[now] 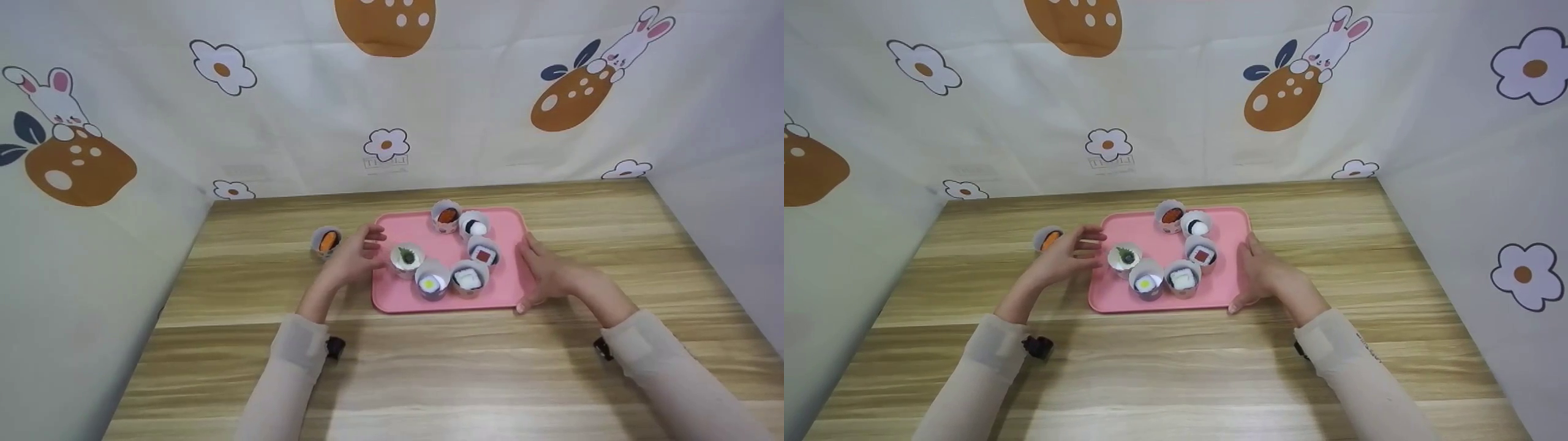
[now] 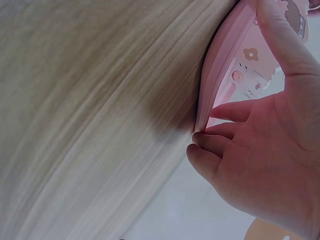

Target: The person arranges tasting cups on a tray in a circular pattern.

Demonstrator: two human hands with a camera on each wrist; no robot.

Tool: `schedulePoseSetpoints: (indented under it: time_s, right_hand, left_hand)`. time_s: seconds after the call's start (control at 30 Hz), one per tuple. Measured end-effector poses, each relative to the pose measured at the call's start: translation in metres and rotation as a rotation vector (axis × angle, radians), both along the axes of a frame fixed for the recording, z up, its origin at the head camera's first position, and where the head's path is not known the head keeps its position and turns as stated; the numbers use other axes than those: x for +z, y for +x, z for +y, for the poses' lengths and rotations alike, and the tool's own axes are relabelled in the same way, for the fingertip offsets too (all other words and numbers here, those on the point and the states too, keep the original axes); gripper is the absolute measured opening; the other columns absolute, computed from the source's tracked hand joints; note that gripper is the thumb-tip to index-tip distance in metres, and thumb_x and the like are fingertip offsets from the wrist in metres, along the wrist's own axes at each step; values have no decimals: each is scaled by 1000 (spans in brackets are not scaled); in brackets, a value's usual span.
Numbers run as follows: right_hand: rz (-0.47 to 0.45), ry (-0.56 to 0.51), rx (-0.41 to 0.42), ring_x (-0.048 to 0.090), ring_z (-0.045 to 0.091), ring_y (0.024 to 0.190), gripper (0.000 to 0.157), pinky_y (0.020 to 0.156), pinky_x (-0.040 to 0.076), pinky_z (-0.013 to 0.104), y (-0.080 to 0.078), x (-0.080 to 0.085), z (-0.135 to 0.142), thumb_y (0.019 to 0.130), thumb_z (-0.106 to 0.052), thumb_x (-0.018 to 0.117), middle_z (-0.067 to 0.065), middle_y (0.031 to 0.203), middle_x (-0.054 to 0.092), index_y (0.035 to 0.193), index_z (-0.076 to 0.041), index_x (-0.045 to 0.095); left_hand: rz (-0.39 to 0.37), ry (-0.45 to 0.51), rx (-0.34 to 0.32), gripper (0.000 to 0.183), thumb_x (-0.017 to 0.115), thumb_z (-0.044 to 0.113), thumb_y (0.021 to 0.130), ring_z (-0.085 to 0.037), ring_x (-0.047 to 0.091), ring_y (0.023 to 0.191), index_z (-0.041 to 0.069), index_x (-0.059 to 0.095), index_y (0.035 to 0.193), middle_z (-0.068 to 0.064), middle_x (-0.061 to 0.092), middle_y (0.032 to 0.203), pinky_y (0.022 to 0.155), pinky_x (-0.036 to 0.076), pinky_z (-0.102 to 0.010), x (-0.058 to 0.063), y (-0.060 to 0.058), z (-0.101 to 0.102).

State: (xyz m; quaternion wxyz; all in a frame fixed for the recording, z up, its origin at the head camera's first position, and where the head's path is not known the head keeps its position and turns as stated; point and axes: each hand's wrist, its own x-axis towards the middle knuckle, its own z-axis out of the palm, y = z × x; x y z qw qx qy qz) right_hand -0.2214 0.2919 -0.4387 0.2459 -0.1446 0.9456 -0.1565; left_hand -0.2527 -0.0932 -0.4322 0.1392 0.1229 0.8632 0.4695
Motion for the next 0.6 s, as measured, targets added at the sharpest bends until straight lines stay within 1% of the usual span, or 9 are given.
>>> schedulePoseSetpoints:
  time_s: [0.13, 0.27, 0.37, 0.47, 0.6]
  right_hand:
    - [12, 10, 7, 4, 56, 148, 143, 120, 19, 62, 0, 0, 0, 64, -63, 84, 33, 161, -14, 155, 9, 0]
    - [17, 4, 21, 8, 55, 148, 142, 119, 23, 62, 1, 1, 0, 65, -61, 84, 35, 161, -10, 155, 10, 1]
    - [17, -11, 28, 11, 55, 148, 141, 118, 25, 62, 2, 1, 0, 66, -60, 85, 35, 161, -8, 154, 11, 2]
    - [15, -10, 27, 11, 55, 147, 141, 118, 25, 62, 2, 1, -1, 66, -61, 85, 35, 161, -8, 155, 10, 1]
    - [18, -10, 23, 10, 55, 147, 142, 119, 24, 62, 2, 1, -1, 65, -61, 85, 34, 161, -9, 155, 10, 0]
  left_hand:
    - [8, 19, 5, 62, 70, 4, 90, -34, 52, 134, 1, 41, 145, -17, 54, 143, 113, 44, -47, 2, -2, -5]
    - [25, 57, 2, 61, 69, 3, 91, -36, 51, 134, -1, 40, 145, -20, 52, 143, 112, 44, -46, 5, -2, -10]
    - [56, 75, -1, 60, 68, 1, 90, -39, 52, 133, -4, 40, 144, -24, 52, 143, 112, 45, -46, 6, -2, -15]
    - [69, 70, 25, 61, 70, 2, 89, -38, 52, 133, -4, 41, 143, -23, 53, 142, 112, 44, -46, 7, -2, -19]
    - [64, 88, 65, 63, 71, 4, 88, -37, 51, 133, -4, 41, 143, -22, 53, 142, 114, 43, -46, 9, -3, -24]
